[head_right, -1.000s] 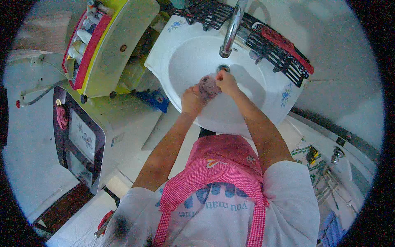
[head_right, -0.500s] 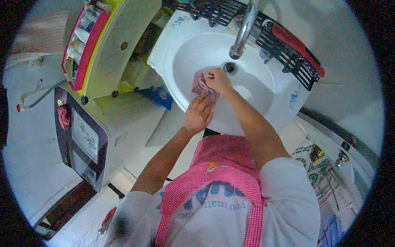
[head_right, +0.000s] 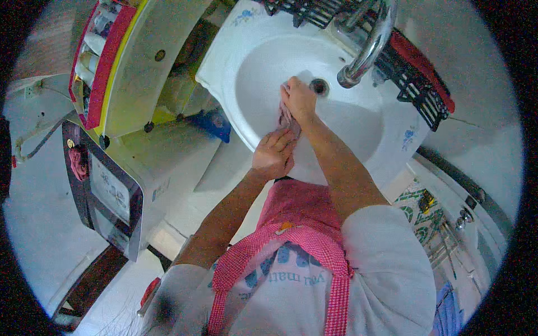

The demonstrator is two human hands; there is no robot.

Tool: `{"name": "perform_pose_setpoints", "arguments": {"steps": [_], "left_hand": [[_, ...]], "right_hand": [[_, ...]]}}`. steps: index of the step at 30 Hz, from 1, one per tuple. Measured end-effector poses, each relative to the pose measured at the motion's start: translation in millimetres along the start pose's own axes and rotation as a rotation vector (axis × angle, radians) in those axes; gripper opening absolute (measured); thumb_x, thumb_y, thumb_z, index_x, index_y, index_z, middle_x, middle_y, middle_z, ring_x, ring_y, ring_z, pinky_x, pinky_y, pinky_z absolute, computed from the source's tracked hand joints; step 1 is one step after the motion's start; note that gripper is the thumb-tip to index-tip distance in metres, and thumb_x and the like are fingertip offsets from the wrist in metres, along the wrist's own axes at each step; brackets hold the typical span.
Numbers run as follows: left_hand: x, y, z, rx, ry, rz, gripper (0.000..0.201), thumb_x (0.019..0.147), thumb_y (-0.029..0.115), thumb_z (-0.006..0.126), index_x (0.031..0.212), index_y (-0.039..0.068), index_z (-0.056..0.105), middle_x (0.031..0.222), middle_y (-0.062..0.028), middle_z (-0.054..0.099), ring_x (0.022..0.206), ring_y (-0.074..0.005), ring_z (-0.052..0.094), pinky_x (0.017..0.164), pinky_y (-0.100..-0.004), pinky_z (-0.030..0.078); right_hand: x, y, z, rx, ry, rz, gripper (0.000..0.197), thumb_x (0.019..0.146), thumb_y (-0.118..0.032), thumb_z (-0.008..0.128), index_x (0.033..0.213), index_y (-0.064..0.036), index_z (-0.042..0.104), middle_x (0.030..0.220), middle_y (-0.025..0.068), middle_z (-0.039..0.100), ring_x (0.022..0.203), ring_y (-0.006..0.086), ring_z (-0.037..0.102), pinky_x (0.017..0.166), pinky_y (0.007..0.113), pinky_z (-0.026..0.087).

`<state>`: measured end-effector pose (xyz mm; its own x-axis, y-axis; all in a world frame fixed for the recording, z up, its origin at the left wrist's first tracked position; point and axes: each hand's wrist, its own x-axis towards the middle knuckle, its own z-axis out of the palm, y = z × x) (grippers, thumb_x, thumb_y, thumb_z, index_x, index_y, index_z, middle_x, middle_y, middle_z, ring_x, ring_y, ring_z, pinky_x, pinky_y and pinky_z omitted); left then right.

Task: The person hand-washes a pink cloth in a white sink, repeatedly scrubbing and rinsing it under running water. After wringing out the excess water, the person places the wet cloth on top of a washing machine and then dries their hands with a white towel.

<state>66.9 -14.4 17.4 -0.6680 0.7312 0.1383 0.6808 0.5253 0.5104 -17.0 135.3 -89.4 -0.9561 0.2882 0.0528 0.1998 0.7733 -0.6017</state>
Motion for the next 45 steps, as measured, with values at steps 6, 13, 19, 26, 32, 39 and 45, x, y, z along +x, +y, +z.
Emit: {"name": "perform_pose_setpoints", "arguments": {"steps": [6, 13, 19, 26, 32, 39, 45], "left_hand": [[36.9, -8.0, 2.6, -0.269, 0.112, -0.695, 0.023, 0.076, 0.016, 0.061, 0.095, 0.005, 0.064, 0.115, -0.0121, 0.056, 0.110, -0.0286, 0.051, 0.086, -0.0431, 0.044], [56.9, -33.1, 10.6, 0.307, -0.184, -0.430, 0.030, 0.073, 0.019, 0.064, 0.099, 0.005, 0.058, 0.099, -0.0151, 0.058, 0.088, -0.0293, 0.060, 0.085, -0.0408, 0.042], [39.0, -28.5, 9.5, -0.591, 0.216, -0.730, 0.019, 0.086, 0.011, 0.057, 0.101, 0.002, 0.048, 0.073, -0.0105, 0.055, 0.064, -0.0247, 0.055, 0.060, -0.0364, 0.046], [62.4, -34.9, 32.1, 0.113, 0.151, -0.516, 0.047, 0.072, 0.016, 0.068, 0.115, 0.005, 0.052, 0.130, -0.0143, 0.044, 0.108, -0.0370, 0.049, 0.092, -0.0413, 0.043], [60.6, -42.0, 28.0, -0.822, -0.091, -0.591, 0.029, 0.073, 0.015, 0.065, 0.099, 0.003, 0.058, 0.098, -0.0141, 0.060, 0.086, -0.0252, 0.057, 0.077, -0.0341, 0.046], [43.1, -4.3, -22.7, -0.552, 0.012, -0.656, 0.038, 0.079, 0.012, 0.061, 0.114, 0.003, 0.052, 0.105, -0.0126, 0.055, 0.090, -0.0241, 0.055, 0.079, -0.0363, 0.046], [16.3, 16.5, -18.7, 0.183, -0.060, -0.092, 0.047, 0.075, 0.022, 0.066, 0.116, 0.004, 0.055, 0.127, -0.0167, 0.044, 0.115, -0.0341, 0.044, 0.097, -0.0466, 0.036]], "right_hand": [[0.2, 15.8, -50.5, 0.503, -0.351, 0.223, 0.035, 0.083, -0.036, 0.065, 0.085, -0.0006, 0.061, 0.075, 0.0108, 0.065, 0.065, 0.0191, 0.061, 0.058, 0.033, 0.046], [-8.4, 7.2, -73.7, 0.919, -0.392, 0.366, 0.037, 0.085, -0.038, 0.065, 0.077, -0.0025, 0.060, 0.062, -0.0006, 0.051, 0.057, 0.0080, 0.047, 0.052, 0.024, 0.038], [2.4, 24.5, -63.3, 1.095, -0.367, 0.522, 0.035, 0.084, -0.038, 0.066, 0.072, -0.0055, 0.059, 0.064, -0.0034, 0.051, 0.057, 0.0059, 0.046, 0.052, 0.022, 0.036], [2.8, 4.7, -93.6, 1.106, -0.574, 0.569, 0.032, 0.083, -0.035, 0.066, 0.067, -0.0084, 0.059, 0.059, -0.0018, 0.054, 0.048, 0.0076, 0.049, 0.044, 0.027, 0.037], [6.0, 4.5, -113.9, 1.671, -0.618, 0.531, 0.033, 0.083, -0.032, 0.066, 0.064, -0.0097, 0.053, 0.059, -0.0024, 0.051, 0.048, 0.0085, 0.047, 0.045, 0.026, 0.035], [23.7, -1.0, -103.3, 1.626, -0.174, 0.935, 0.014, 0.082, -0.022, 0.063, 0.081, -0.0089, 0.058, 0.074, 0.0031, 0.056, 0.067, 0.0152, 0.054, 0.064, 0.030, 0.046], [-2.3, 39.0, -30.7, 0.367, -0.247, 0.165, 0.034, 0.075, -0.035, 0.068, 0.092, -0.0053, 0.064, 0.092, 0.0131, 0.060, 0.090, 0.0277, 0.058, 0.079, 0.037, 0.047]]}}
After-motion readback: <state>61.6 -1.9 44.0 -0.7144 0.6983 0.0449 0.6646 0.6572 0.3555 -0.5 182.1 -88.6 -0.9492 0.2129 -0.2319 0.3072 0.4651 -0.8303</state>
